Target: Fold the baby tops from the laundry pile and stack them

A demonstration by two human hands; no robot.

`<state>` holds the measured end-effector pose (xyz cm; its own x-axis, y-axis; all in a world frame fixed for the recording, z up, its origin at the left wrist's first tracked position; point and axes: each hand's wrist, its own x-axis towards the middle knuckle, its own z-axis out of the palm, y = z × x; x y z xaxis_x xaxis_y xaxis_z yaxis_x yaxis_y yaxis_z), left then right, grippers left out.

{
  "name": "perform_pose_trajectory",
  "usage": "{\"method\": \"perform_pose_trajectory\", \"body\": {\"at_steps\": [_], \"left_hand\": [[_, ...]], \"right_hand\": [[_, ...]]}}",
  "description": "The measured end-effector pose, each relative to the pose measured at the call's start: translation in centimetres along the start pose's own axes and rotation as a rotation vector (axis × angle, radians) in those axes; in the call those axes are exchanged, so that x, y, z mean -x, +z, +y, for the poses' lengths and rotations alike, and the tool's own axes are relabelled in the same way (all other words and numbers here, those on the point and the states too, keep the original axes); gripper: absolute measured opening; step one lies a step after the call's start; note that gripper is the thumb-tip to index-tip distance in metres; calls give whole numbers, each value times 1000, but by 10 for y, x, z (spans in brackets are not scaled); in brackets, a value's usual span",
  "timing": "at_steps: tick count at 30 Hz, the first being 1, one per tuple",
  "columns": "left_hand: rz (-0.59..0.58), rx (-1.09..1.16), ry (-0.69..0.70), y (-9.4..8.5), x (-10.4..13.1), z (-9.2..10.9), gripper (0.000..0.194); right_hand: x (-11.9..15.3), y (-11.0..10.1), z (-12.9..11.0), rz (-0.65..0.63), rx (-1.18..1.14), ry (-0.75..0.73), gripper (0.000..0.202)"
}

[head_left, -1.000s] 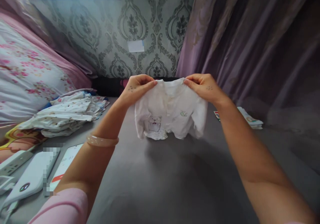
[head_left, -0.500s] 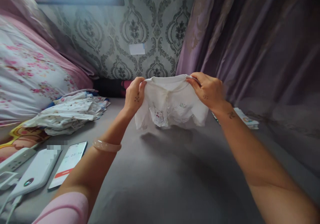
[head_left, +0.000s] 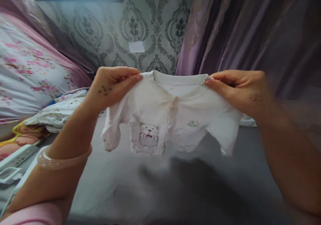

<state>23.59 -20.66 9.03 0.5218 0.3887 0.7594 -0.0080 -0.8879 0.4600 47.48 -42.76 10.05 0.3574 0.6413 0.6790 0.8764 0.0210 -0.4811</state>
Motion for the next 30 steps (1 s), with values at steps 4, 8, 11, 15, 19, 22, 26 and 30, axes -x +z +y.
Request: {"method": "perform_pose_trajectory", "body": {"at_steps": [4, 8, 11, 15, 19, 22, 26, 30], "left_hand": [[-252, 106, -116, -3, -12, -18, 28], [-561, 131, -201, 36, 4, -81, 33], [-679, 127, -296, 79, 33, -134, 41], [-701, 68, -402, 130, 66, -180, 43], [-685, -123, -431, 159, 74, -197, 33], [-683, -182, -447, 173, 74, -203, 30], [-650, -182, -461, 184, 76, -215, 31], [-613, -181, -488, 189, 78, -225, 36]], "right_hand": [[-8, 11, 15, -237, -161, 184, 32], [-3, 63, 72, -484, -236, 230, 40], [11, 114, 123, -526, -169, 201, 41], [31, 164, 172, -560, 23, 185, 34], [41, 185, 190, -590, 172, 195, 30], [43, 192, 194, -644, 263, 193, 31], [43, 200, 201, -685, 341, 161, 34], [39, 208, 210, -703, 373, 143, 34]]}}
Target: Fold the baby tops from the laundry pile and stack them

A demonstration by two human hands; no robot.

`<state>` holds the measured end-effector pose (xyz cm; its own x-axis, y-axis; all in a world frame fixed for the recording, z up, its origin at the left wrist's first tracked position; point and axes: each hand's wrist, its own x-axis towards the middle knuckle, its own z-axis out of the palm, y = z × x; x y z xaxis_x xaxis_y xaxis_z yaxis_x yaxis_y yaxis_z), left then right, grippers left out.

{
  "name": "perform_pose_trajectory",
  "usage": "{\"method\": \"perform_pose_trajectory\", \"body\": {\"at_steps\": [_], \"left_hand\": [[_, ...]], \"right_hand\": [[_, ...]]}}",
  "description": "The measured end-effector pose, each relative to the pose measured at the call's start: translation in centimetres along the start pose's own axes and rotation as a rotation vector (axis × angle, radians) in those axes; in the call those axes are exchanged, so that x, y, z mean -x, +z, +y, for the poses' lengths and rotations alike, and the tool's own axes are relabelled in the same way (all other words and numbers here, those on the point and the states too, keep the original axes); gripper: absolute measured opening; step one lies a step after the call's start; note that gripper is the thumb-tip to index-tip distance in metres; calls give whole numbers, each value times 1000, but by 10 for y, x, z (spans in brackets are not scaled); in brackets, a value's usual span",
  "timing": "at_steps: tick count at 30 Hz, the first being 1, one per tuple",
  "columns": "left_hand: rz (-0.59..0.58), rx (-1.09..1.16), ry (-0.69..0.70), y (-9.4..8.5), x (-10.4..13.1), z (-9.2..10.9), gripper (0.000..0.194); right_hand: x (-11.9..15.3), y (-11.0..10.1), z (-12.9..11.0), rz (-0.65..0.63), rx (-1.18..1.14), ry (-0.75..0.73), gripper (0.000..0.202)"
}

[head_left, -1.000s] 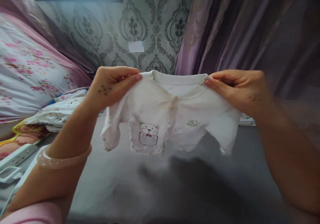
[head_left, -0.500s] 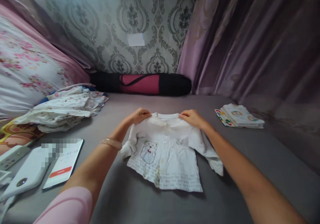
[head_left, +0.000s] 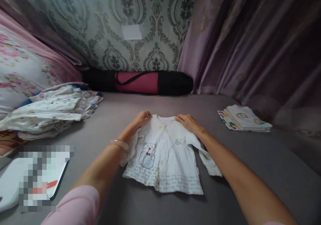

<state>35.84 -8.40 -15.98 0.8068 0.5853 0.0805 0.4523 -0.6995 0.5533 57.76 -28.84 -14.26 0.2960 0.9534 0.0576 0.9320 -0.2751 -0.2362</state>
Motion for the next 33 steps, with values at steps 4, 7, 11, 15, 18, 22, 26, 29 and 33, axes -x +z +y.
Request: {"method": "perform_pose_trajectory", "body": {"at_steps": [4, 7, 11, 15, 18, 22, 26, 29, 33], "left_hand": [[27, 74, -49, 1, -8, -3, 44], [25, 93, -47, 2, -15, -4, 49], [75, 8, -35, 7, -22, -3, 43], [59, -157, -72, 6, -24, 3, 40], [40, -261, -45, 4, -23, 4, 37], [42, -345, -8, 7, -25, 0, 36], [27, -321, -78, 9, -29, -1, 37], [-11, -300, -144, 6, -29, 1, 36], [47, -320, -97, -3, -21, 3, 39]], "right_hand": [[-11, 0, 4, -30, 25, -20, 34], [-18, -2, 6, -37, 38, -25, 34], [-26, -4, 9, -48, 80, -19, 35], [-33, -5, 9, -58, 143, -13, 37], [-38, -3, 9, -78, 189, 9, 38], [-42, 3, 9, -75, 210, 53, 39], [-49, 11, 10, -55, 115, 194, 39], [-56, 10, 14, -53, -8, 285, 39], [-54, -6, 31, -112, -409, 351, 52]]}}
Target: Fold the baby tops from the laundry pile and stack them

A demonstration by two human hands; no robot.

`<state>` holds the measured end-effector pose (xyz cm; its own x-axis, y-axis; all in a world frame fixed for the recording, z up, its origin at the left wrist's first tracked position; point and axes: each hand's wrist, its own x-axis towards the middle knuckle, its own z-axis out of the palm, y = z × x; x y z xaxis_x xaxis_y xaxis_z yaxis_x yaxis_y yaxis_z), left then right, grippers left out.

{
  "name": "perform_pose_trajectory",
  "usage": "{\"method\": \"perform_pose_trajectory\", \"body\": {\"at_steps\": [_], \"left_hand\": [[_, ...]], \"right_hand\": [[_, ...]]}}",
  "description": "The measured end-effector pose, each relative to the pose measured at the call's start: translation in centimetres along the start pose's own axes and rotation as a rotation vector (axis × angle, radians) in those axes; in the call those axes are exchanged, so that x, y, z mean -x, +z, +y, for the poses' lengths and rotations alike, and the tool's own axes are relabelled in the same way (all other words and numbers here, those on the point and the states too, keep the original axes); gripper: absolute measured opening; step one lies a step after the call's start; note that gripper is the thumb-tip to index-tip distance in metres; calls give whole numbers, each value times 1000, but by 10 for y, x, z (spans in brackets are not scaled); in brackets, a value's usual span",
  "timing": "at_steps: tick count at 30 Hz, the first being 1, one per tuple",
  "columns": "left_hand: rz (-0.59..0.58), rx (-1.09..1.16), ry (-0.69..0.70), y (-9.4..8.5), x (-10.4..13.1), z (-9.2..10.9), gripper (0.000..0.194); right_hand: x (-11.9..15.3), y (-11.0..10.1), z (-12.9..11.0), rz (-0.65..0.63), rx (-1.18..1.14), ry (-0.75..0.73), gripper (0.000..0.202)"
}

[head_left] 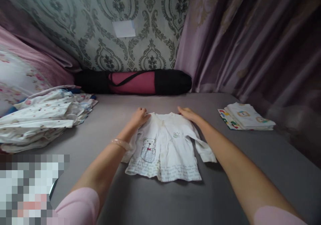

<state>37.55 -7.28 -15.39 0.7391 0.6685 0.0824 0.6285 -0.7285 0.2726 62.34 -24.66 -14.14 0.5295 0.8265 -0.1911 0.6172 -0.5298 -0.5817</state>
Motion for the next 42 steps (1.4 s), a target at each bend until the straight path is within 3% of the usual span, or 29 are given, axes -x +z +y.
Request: {"method": "perform_pose_trajectory", "body": {"at_steps": [2, 6, 12, 18, 23, 26, 29, 31, 36, 38, 42], "left_hand": [[59, -10, 56, -4, 4, 0, 39], [89, 74, 239, -4, 5, 16, 30], [-49, 213, 505, 15, -1, 79, 27], [-34, 264, 500, 52, -5, 135, 27], [97, 318, 450, 80, -2, 151, 31], [142, 308, 454, 88, 2, 150, 33], [138, 260, 457, 89, 4, 149, 35], [131, 221, 455, 87, 5, 150, 36], [108, 183, 433, 86, 5, 153, 41], [98, 182, 425, 86, 5, 154, 43], [79, 156, 377, 86, 8, 157, 46]], "right_hand": [[12, -14, 10, -32, -233, 81, 56], [60, -35, 37, 41, -409, 225, 30], [146, -45, 66, -70, -386, 363, 30], [197, -26, 64, -75, -285, 324, 49], [205, -3, 61, 47, 38, 170, 45], [200, -2, 64, 38, 115, 113, 39], [192, -13, 69, 47, 157, 66, 34], [186, -27, 70, 118, 234, 58, 35], [179, -66, 72, 469, 523, -87, 39], [177, -74, 81, 549, 662, -163, 33], [170, -69, 120, 476, 890, -222, 34]]}}
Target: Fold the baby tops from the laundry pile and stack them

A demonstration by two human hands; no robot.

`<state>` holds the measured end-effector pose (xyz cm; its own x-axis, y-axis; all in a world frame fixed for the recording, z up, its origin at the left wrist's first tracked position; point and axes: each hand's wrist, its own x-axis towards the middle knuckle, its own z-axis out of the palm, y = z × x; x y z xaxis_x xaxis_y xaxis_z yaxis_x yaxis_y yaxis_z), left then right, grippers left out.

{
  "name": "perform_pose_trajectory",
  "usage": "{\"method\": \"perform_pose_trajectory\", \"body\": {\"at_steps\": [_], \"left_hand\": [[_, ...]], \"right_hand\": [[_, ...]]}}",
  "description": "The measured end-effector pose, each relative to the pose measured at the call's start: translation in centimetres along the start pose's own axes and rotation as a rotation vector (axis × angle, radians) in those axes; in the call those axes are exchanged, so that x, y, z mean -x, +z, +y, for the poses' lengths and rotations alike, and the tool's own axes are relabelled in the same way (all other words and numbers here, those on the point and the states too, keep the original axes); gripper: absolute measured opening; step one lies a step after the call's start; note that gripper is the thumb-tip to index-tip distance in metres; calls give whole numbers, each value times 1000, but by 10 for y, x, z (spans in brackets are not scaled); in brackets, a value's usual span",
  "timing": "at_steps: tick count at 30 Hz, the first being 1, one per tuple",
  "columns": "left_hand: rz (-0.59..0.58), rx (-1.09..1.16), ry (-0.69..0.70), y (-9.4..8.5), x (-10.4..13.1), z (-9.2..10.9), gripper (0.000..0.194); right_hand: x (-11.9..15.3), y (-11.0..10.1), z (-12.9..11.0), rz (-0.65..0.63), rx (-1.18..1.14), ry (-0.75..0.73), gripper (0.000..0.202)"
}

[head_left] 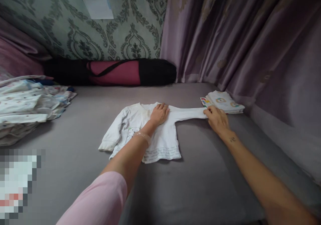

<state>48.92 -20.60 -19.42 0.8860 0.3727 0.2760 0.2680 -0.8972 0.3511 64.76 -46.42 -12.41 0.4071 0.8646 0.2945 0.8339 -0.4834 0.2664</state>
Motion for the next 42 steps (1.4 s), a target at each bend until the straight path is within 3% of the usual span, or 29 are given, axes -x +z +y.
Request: {"method": "perform_pose_trajectory", "body": {"at_steps": [4, 8, 14, 17, 21, 26, 31, 35, 38, 42], "left_hand": [[-27, -65, -43, 1, 1, 7, 51], [-51, -96, -69, -1, 0, 11, 53], [-82, -108, -112, -16, -12, 16, 44], [-98, -111, -146, -21, -21, 18, 39], [-132, -88, -190, -23, -33, 16, 35], [-138, -34, -153, -20, -44, 11, 24], [-118, 21, -135, -15, -50, 8, 22], [-93, 7, -147, -10, -48, 6, 23], [-72, -50, -131, -6, -45, 4, 23], [-20, -99, -119, -1, -42, 1, 24]], "right_hand": [[14, 30, 6, -93, 2, -52, 37], [15, 37, 4, -89, -135, 31, 36], [0, 37, 16, -236, -594, 367, 30], [-3, 40, 18, -270, -724, 544, 38], [-1, 50, 11, -113, -632, 618, 33], [1, 63, 3, -3, -731, 703, 56], [2, 75, -2, 224, -886, 692, 46], [2, 78, -2, 353, -862, 667, 39], [0, 77, 0, 361, -778, 586, 27], [-3, 77, 0, 263, -606, 488, 23]]}}
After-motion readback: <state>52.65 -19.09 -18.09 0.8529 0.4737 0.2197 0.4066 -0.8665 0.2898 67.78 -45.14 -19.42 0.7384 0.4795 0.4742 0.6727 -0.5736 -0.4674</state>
